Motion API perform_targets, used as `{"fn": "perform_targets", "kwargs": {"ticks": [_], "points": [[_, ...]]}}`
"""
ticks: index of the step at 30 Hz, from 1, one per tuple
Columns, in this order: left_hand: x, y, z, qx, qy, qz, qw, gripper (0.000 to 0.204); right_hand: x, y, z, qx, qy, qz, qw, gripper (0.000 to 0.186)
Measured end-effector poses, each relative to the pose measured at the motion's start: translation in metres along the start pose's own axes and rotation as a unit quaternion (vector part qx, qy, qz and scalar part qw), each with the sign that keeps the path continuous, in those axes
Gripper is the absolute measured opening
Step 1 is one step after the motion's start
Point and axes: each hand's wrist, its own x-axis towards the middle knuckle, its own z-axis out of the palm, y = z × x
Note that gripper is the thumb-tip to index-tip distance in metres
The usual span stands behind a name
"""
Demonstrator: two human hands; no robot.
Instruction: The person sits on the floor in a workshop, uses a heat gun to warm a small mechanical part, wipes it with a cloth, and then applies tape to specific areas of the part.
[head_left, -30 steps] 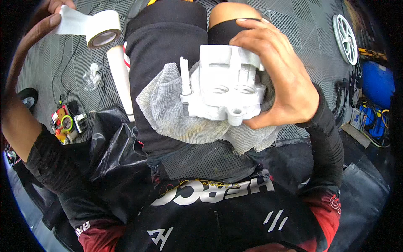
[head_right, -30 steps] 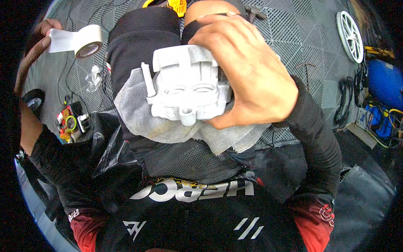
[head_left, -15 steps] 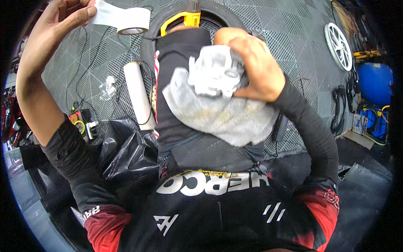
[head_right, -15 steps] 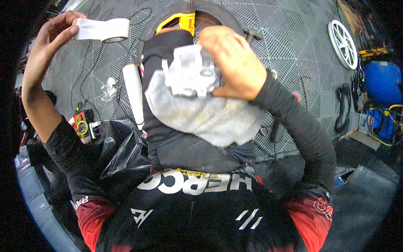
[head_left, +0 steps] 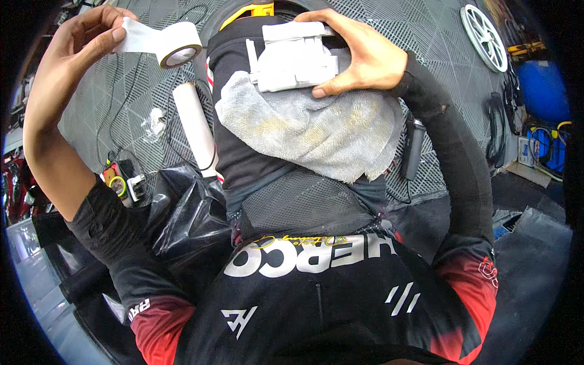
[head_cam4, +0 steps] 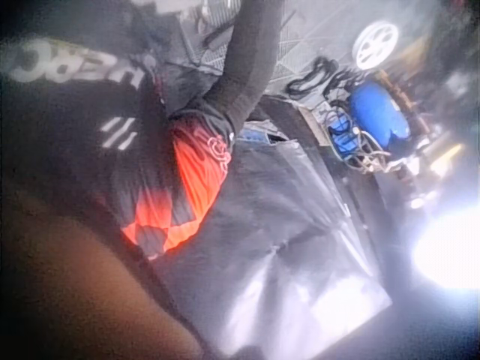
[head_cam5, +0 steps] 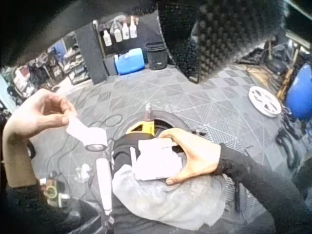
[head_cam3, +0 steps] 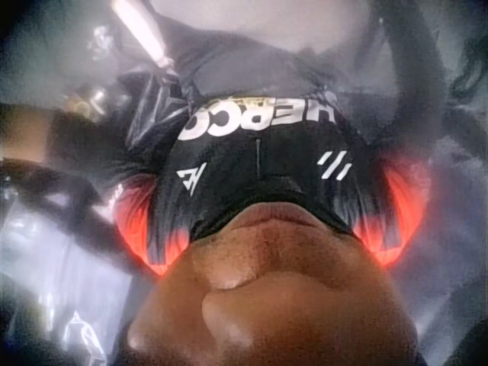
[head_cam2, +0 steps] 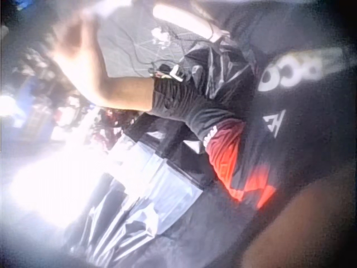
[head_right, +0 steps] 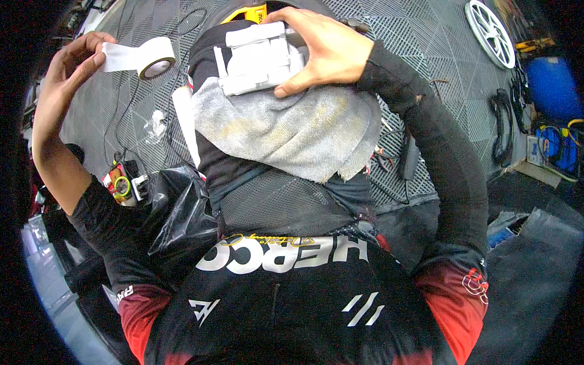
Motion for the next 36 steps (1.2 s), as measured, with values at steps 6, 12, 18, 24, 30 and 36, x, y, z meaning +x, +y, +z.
{"fn": "perform_targets", "kwargs": {"ticks": [6, 12, 18, 24, 30, 36], "points": [[-0.004, 0.006, -0.018, 0.034, 0.002, 0.007, 0.999, 0.031, 0.012, -0.024, -0.023, -0.125, 0.104, -0.157, 0.974, 0.077], [-0.004, 0.030, -0.013, 0.028, 0.023, 0.038, 0.999, 0.032, -0.019, -0.008, 0.000, -0.012, 0.030, -0.180, 0.983, 0.094], [0.003, 0.019, 0.005, -0.019, 0.013, 0.061, 0.998, 0.031, -0.013, -0.031, -0.003, -0.114, 0.114, -0.135, 0.978, 0.055], [0.003, 0.057, 0.037, -0.090, 0.118, 0.052, 0.988, 0.013, 0.012, -0.034, 0.003, -0.260, 0.104, -0.074, 0.957, 0.040], [0.004, 0.037, 0.032, -0.112, 0.069, 0.041, 0.990, 0.016, 0.004, -0.048, 0.000, -0.354, 0.085, -0.123, 0.923, 0.046], [-0.025, 0.035, 0.026, 0.003, 0.044, 0.062, 0.997, 0.018, -0.006, -0.065, -0.013, -0.169, 0.082, -0.090, 0.978, 0.050]]}}
